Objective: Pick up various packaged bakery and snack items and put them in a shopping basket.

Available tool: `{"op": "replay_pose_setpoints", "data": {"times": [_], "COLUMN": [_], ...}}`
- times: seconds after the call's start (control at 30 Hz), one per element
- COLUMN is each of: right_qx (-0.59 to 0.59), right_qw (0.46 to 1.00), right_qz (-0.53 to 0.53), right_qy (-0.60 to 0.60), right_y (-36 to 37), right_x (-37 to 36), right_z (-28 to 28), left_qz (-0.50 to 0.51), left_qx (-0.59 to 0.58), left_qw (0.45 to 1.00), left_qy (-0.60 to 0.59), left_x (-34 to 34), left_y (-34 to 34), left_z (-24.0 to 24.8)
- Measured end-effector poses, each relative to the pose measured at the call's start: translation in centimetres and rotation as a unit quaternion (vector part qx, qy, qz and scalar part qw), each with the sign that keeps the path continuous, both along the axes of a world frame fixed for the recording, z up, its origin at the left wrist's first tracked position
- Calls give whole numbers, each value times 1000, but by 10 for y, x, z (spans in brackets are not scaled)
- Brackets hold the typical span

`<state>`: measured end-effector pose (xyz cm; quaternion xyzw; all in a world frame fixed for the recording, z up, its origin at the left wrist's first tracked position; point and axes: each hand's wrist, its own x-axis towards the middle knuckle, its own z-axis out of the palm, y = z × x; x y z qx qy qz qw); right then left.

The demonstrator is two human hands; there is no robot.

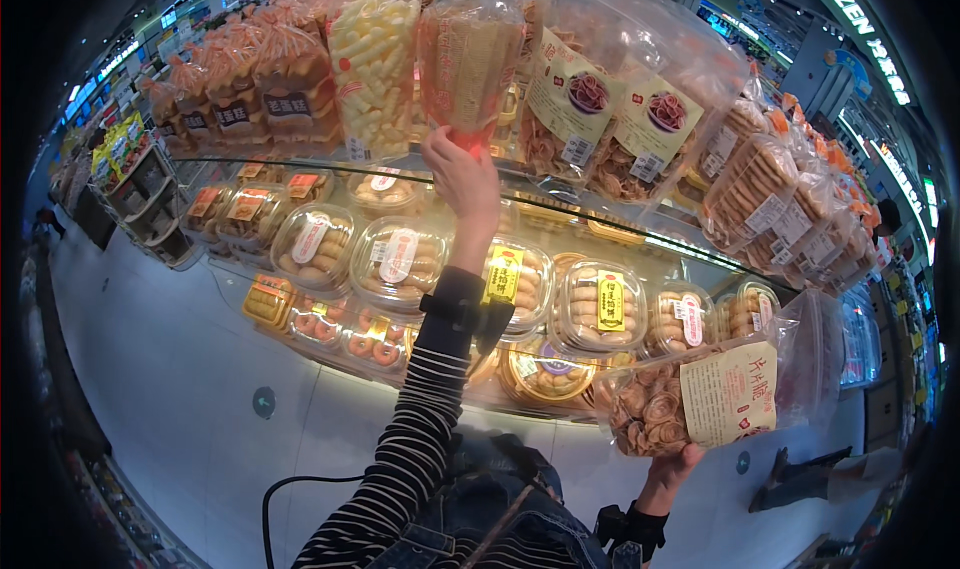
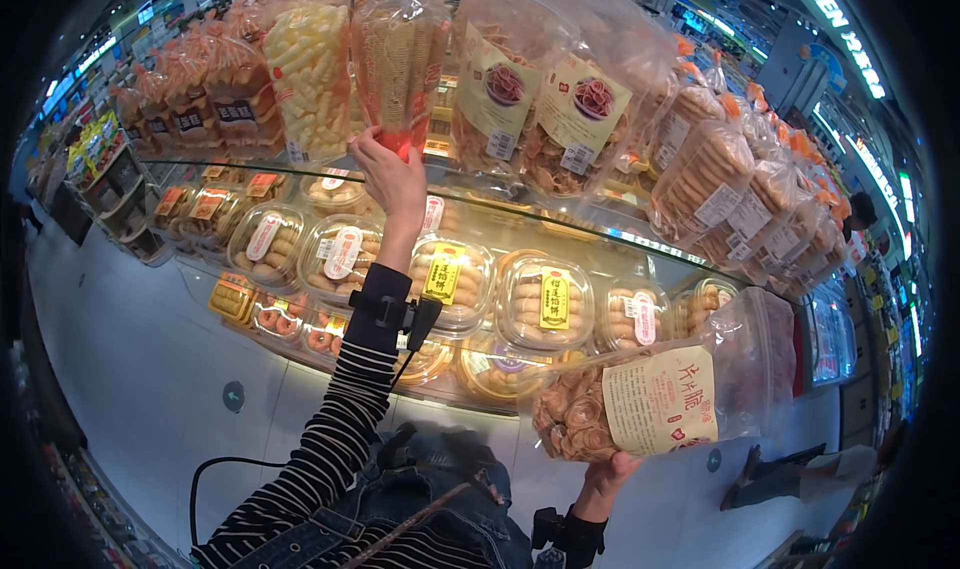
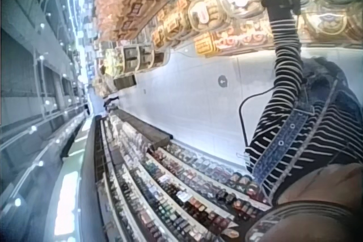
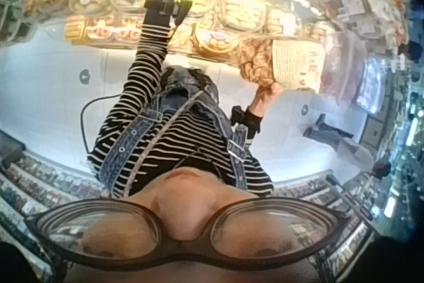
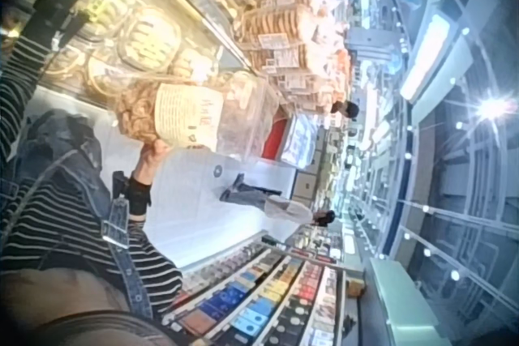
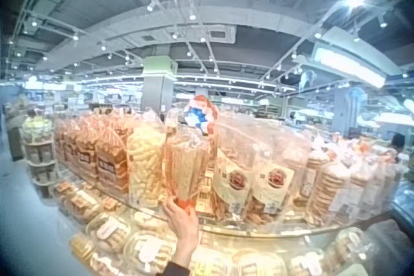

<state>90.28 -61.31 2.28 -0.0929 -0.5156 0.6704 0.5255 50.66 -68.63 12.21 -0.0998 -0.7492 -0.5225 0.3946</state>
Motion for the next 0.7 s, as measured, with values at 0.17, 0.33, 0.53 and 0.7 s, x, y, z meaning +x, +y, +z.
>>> {"op": "replay_pose_setpoints", "data": {"times": [0.17, 0.33, 0.53, 0.7], "right_qx": [-54, 9, -9, -27], "right_qw": [997, 1000, 1000, 999], "right_qz": [-49, -8, -23, -3], "right_qy": [-5, -7, -6, -21], "right_y": [-5, 0, -1, -4], "right_x": [-3, 4, 8, 17], "right_z": [5, -3, -14, -14], "left_qz": [-5, 18, 31, 27], "left_qx": [10, -2, -20, -18], "left_qw": [1000, 1000, 999, 999], "left_qy": [-12, -9, -14, 0], "left_x": [5, 7, 6, 6], "left_y": [-4, -9, -17, -15], "left_z": [3, 2, -2, 2]}}
